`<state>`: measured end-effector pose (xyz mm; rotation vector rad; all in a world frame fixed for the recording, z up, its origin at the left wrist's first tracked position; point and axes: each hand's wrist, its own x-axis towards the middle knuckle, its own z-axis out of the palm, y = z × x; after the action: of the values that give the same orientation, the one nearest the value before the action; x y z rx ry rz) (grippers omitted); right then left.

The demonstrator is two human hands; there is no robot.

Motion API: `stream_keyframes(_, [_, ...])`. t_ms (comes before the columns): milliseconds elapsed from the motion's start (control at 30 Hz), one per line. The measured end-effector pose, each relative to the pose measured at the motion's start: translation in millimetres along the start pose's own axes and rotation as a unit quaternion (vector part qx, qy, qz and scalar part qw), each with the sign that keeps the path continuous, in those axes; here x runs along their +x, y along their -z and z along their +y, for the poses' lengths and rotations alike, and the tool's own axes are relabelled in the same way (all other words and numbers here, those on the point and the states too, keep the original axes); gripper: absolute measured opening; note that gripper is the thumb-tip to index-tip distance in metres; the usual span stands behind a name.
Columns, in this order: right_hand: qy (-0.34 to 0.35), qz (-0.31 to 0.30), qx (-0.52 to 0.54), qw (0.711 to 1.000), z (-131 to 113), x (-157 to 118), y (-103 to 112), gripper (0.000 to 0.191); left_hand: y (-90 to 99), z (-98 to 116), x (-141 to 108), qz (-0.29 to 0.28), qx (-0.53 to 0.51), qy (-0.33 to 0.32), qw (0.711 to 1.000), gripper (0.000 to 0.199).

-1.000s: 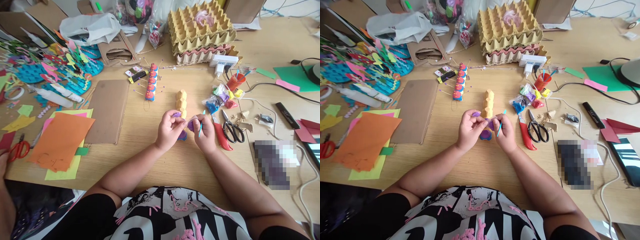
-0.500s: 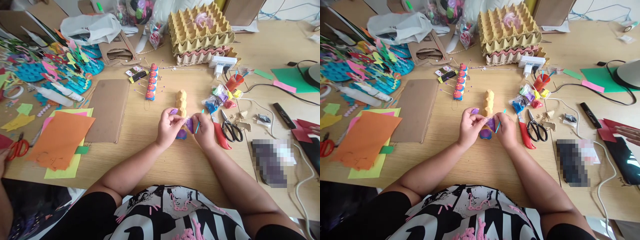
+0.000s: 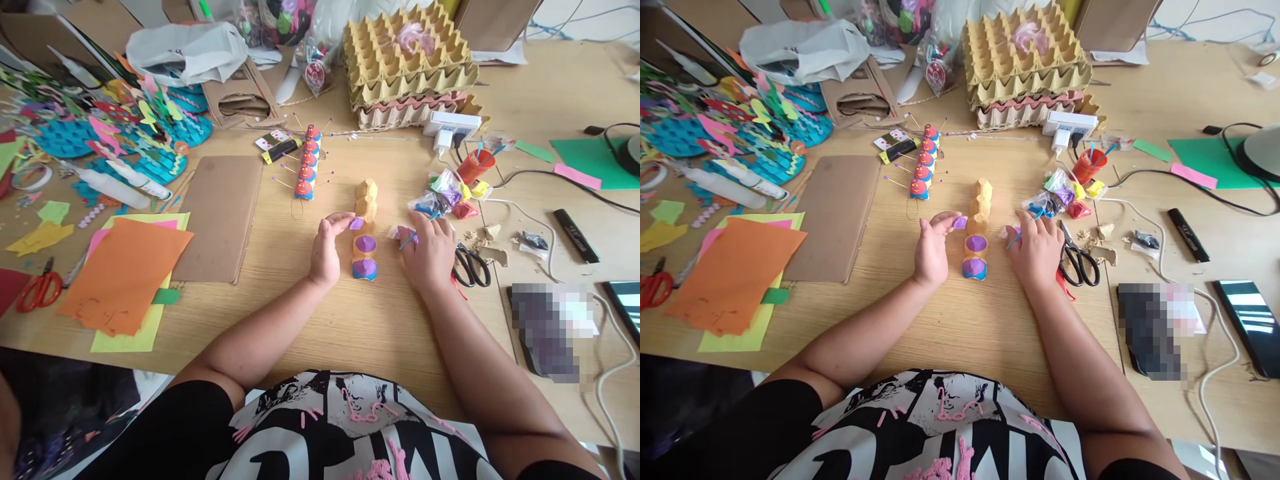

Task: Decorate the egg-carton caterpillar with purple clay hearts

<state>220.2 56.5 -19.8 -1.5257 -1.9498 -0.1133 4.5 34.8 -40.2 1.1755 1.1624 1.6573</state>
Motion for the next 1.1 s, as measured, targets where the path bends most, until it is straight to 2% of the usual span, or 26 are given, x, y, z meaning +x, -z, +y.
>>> stream_keyframes(100, [0.084, 0.031, 0.072, 0.993, -10, -7, -2, 0.041, -0.7, 2, -2, -0.045, -0.023, -0.007, 0.999, 0.082])
stream_keyframes(200, [0.124, 0.047, 0.106, 0.986, -21, -13, -3, 0.049, -0.7, 7, -6, -0.094, 0.005, -0.026, 0.995, 0.086])
stream_keyframes(367, [0.111, 0.055, 0.127, 0.984, -26, -15, -6, 0.039, -1.5, 10, -11, -0.159, 0.043, -0.07, 0.984, 0.088])
stream_keyframes(533, [0.123, 0.051, 0.165, 0.977, -26, -15, -2, 0.024, 0.6, 5, -13, -0.192, 0.044, -0.084, 0.977, 0.085])
stream_keyframes(633, [0.107, 0.04, 0.181, 0.977, -26, -14, 2, 0.02, 3.5, 6, -12, -0.193, 0.074, -0.113, 0.972, 0.083])
stream_keyframes(767, [0.075, 0.066, 0.229, 0.968, -29, -12, 4, 0.017, 4.2, 14, -8, -0.174, 0.117, -0.144, 0.967, 0.075])
stream_keyframes(867, [0.015, 0.038, 0.337, 0.94, -34, -11, 3, 0.021, 2.1, 20, -3, -0.114, 0.165, -0.173, 0.964, 0.047])
stream_keyframes(933, [-0.042, 0.007, 0.421, 0.906, -37, -10, 2, 0.027, 0.6, 20, -1, -0.102, 0.191, -0.182, 0.959, 0.038])
stream_keyframes(1000, [-0.081, -0.006, 0.471, 0.878, -40, -10, 1, 0.033, -0.6, 19, 0, -0.114, 0.201, -0.183, 0.956, 0.037])
stream_keyframes(1100, [-0.088, -0.003, 0.47, 0.878, -44, -10, 3, 0.039, -2.3, 16, -2, -0.131, 0.194, -0.18, 0.955, 0.035])
